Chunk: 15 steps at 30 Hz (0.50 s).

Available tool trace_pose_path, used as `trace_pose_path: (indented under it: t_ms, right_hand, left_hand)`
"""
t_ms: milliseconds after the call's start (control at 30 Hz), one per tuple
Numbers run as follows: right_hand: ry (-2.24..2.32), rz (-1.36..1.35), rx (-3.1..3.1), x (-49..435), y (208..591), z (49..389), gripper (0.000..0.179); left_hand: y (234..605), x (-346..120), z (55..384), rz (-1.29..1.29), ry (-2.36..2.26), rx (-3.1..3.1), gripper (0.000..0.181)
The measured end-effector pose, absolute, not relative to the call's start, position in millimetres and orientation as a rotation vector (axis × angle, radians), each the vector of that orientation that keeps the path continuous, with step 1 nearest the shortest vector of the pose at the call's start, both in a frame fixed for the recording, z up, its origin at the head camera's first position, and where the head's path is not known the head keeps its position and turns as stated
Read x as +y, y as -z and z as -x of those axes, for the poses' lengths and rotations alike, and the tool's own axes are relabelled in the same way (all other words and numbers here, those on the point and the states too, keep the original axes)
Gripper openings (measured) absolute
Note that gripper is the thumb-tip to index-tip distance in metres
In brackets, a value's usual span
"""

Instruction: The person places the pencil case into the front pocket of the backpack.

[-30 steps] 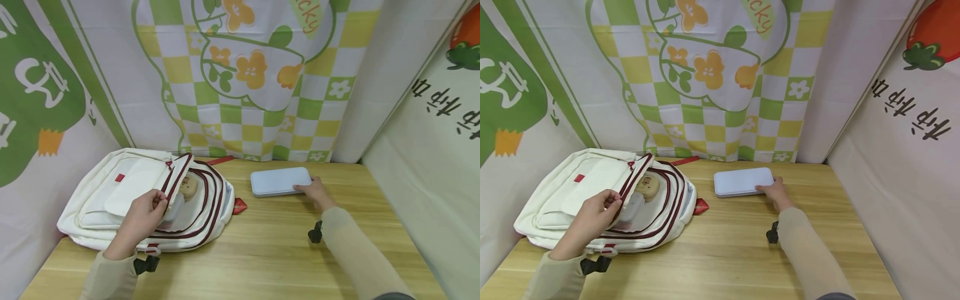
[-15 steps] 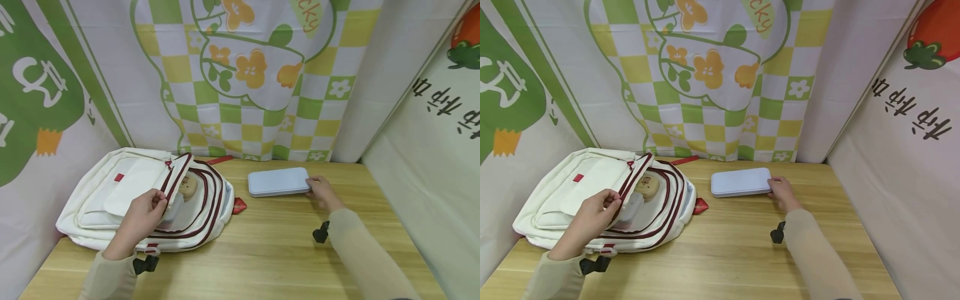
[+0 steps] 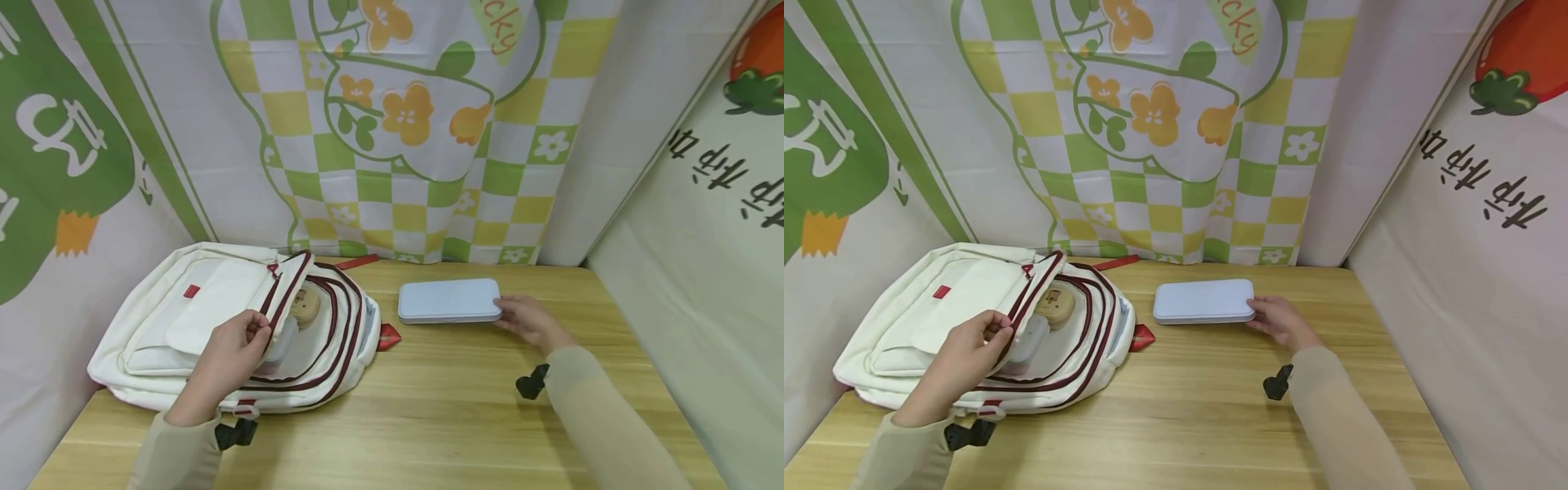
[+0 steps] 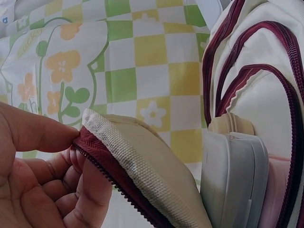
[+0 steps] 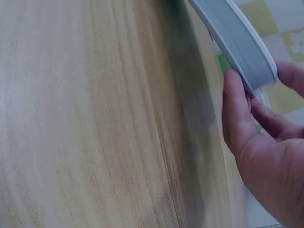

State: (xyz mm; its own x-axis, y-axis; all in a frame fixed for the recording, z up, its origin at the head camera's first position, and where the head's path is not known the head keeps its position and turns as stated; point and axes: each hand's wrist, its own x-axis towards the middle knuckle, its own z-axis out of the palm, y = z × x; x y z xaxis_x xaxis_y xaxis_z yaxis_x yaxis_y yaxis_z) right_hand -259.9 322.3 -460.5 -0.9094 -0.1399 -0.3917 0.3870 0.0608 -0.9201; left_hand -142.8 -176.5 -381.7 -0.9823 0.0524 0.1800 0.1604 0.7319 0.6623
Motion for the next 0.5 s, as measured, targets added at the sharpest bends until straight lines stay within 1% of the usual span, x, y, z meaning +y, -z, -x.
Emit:
trace_pose_path:
  t_ms: [300,500]
  right_hand:
    - [1.992,-0.193,1.799,314.4,452.5,255.4,0.065]
    - [2.057,-0.22,1.728,304.9,448.7,253.9,0.068]
  left_hand:
    - [382.0,-177.0,142.4,0.172,1.075,-2.774,0.006]
    - [382.4,-176.3,142.8,0.172,1.081,-2.786,0.007]
